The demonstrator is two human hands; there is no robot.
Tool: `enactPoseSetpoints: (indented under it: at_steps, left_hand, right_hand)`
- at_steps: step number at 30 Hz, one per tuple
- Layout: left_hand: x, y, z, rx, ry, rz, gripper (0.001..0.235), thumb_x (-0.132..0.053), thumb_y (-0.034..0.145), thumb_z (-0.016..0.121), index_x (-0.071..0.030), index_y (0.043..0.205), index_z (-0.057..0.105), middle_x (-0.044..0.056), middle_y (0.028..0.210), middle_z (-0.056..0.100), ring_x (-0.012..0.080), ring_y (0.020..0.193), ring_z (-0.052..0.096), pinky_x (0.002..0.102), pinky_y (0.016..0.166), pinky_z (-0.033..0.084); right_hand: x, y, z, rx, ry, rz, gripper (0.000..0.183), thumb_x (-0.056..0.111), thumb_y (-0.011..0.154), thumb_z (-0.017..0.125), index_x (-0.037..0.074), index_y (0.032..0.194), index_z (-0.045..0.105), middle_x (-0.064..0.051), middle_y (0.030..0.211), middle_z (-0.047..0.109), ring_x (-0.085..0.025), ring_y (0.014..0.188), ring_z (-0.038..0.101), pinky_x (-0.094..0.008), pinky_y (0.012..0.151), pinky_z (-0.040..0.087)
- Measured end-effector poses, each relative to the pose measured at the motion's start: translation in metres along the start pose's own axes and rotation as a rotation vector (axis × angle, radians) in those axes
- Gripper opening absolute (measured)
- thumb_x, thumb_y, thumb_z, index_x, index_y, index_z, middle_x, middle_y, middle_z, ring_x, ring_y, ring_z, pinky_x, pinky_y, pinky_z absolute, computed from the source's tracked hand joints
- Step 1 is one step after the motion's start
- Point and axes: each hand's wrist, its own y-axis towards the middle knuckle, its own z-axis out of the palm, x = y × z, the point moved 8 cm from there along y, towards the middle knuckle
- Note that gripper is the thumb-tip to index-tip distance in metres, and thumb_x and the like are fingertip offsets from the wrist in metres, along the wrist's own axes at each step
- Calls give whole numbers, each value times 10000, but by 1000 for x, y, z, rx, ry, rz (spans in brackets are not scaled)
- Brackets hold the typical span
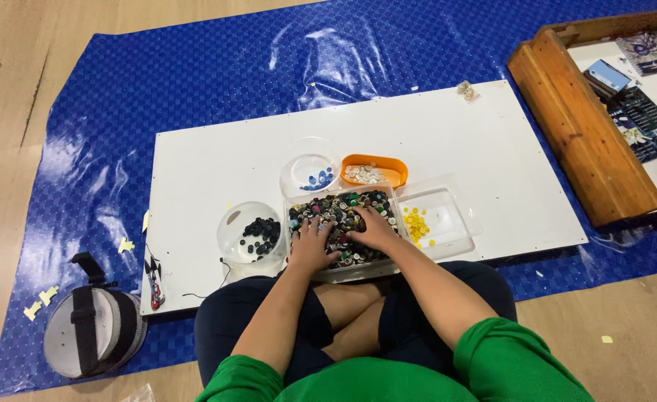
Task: The person sits cross-legged on the floor and sorts a large pile of mixed buttons from a central container into separate bowls based on color. They pick up buttons by hand and place them into white or orange bowls containing black, blue, white, and yellow buttons.
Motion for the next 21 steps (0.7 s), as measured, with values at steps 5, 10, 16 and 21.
enactPoseSetpoints:
  at_steps: [5,10,16,21]
  left_hand:
    - [-2,1,8,87,25,-9,915,-679,898,634,-310,1647,261,152,1717,170,405,1589,116,641,1224,241]
    - [2,12,20,84,65,5,864,-658,885,666,-291,1602,354,153,1702,195,396,1583,143,646,1198,289]
    - [8,21,25,31,94,4,739,-595,906,679,-299,1539,439,113,1685,243,349,1564,220,618,1170,346]
    - [10,27,28,19,64,25,695,-570,899,695,-306,1505,482,99,1634,341,338,1531,303,537,1139,428]
  right_hand:
    - [3,5,16,37,-70,-111,753,420,937,731,180,1575,411,-226,1674,233,-448,1556,180,-626,1227,266]
    - [16,4,34,95,-222,-255,659,332,905,744,199,1506,509,-168,1684,222,-494,1523,216,-668,1194,320]
    - [15,8,50,66,-419,-278,703,269,890,747,152,1522,463,-134,1586,387,-504,1436,350,-710,1109,398]
    - [-2,16,59,24,-429,-268,677,170,864,749,166,1486,483,-141,1480,496,-456,1371,433,-583,1047,521]
